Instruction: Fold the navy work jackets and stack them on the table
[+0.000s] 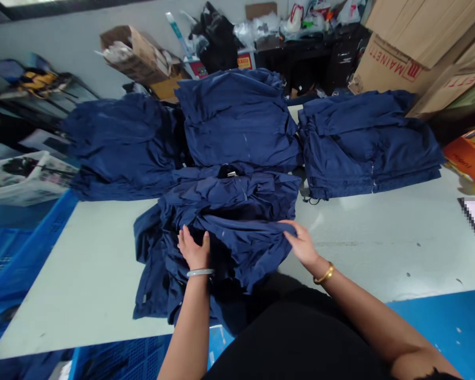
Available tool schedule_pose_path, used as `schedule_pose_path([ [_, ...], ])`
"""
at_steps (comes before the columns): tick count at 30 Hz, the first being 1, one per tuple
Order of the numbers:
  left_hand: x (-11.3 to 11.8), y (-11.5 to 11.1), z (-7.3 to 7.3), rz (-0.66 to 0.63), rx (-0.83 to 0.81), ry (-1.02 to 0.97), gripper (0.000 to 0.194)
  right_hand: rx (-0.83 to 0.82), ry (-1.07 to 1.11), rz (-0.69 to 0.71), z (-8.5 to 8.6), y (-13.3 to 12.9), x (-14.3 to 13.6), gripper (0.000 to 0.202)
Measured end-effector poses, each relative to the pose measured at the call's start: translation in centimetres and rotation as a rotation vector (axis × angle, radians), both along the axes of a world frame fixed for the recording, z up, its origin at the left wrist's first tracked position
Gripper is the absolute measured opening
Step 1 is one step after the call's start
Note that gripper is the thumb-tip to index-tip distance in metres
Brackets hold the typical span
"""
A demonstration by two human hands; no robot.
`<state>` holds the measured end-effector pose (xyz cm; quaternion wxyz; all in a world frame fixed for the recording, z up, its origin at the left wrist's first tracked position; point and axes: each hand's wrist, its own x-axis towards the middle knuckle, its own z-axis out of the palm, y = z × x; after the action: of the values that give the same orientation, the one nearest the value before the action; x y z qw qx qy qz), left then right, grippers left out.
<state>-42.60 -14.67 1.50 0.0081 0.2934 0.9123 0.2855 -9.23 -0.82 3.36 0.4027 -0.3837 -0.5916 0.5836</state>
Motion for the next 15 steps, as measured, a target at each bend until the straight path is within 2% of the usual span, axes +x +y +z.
schedule_pose_path([
  [3, -0.4, 1.0, 0.5, 0.007, 0.027, 0.002, 0.086, -0.321, 0.314, -0.286, 3.1, 1.5, 3.8, 0.041],
  [6, -0.1, 1.7, 0.8, -0.069, -0.010, 0.004, 0.085, -0.445, 0.469, -0.365, 4.9, 4.2, 7.7, 0.045],
  [9, 2.3, 2.7, 0.7, -0.224, -0.119, 0.020, 0.083, -0.471, 0.447, -0.408, 4.7, 6.3, 11.2, 0.043],
  [12, 6.1, 3.4, 0.5, -0.390, -0.220, 0.065, 0.074, -0.491, 0.434, -0.411, 3.6, 7.5, 14.3, 0.049],
  [15, 10.2, 3.5, 0.5, -0.501, -0.303, 0.084, 0.065, -0.483, 0.489, -0.473, 3.0, 8.9, 17.4, 0.051],
])
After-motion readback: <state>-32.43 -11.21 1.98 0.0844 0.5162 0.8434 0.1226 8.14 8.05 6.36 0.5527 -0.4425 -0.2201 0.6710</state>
